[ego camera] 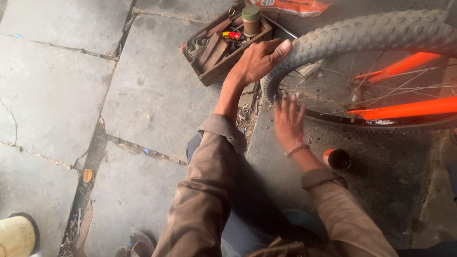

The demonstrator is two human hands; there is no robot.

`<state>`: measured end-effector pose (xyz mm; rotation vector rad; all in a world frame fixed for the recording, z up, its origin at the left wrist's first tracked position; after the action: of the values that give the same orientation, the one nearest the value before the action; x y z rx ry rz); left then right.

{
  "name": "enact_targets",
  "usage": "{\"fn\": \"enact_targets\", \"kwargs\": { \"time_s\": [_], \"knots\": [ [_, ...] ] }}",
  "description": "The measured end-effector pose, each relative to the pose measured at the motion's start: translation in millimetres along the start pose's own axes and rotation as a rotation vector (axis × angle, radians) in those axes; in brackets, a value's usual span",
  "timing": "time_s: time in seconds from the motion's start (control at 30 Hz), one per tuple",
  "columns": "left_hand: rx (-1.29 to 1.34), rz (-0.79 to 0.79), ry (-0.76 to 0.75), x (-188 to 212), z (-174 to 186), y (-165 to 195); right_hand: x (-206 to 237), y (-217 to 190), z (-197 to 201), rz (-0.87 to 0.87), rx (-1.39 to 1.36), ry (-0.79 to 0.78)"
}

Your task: The person applies a dark liquid sealant to the inner rim of a bicycle tire using a small brush. They repeatedly dip the brush into a container and spread the substance along the tire's inner edge.

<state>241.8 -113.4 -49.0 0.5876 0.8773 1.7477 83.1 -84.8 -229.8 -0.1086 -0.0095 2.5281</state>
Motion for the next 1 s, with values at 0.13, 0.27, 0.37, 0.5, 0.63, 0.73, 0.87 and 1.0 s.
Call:
{"fn": "enact_targets", "kwargs": {
  "time_s": [0.13,0.27,0.37,0.5,0.63,0.73,0.87,1.0],
  "knots": [
    [0.02,-0.025,-0.002,-1,-1,-3,28,14,23,-0.018,-0.033,0.073],
    [0.008,-0.051,0.032,-2,0,-4,44,40,46,-0.284,-0.78,0.215],
    [-0.028,0.024,-0.007,-3,-5,-11,51,31,8,-0.626,-1.776,-0.131],
    [-0.036,0.023,-0.032,-1,-7,-12,51,0,-2,-0.64,-2.344,-0.201],
    [0.007,-0.09,0.016,2,0,-1,61,-17,-36,-0.816,-2.517,-0.101],
    [-0.072,0.008,-0.016,3,0,-8,59,-25,-54,-0.854,-2.645,-0.03],
    [-0.035,-0.068,-0.029,4,2,4,63,-17,-67,-1.039,-2.549,0.155],
    [0.004,-0.012,-0.084,5,1,5,52,-11,-74,-1.185,-2.435,0.281]
  ]
}}
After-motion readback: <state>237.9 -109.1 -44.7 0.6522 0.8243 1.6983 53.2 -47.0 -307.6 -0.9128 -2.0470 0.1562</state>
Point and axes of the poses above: each hand's wrist, its own x-axis away from the middle knuckle, its own z-axis out of the back of the hand, y = z × x, the point moved 9 cm from there along -x, towards the middle knuckle, and after that the axes turned 3 degrees about -x, right-handed, at the moved point
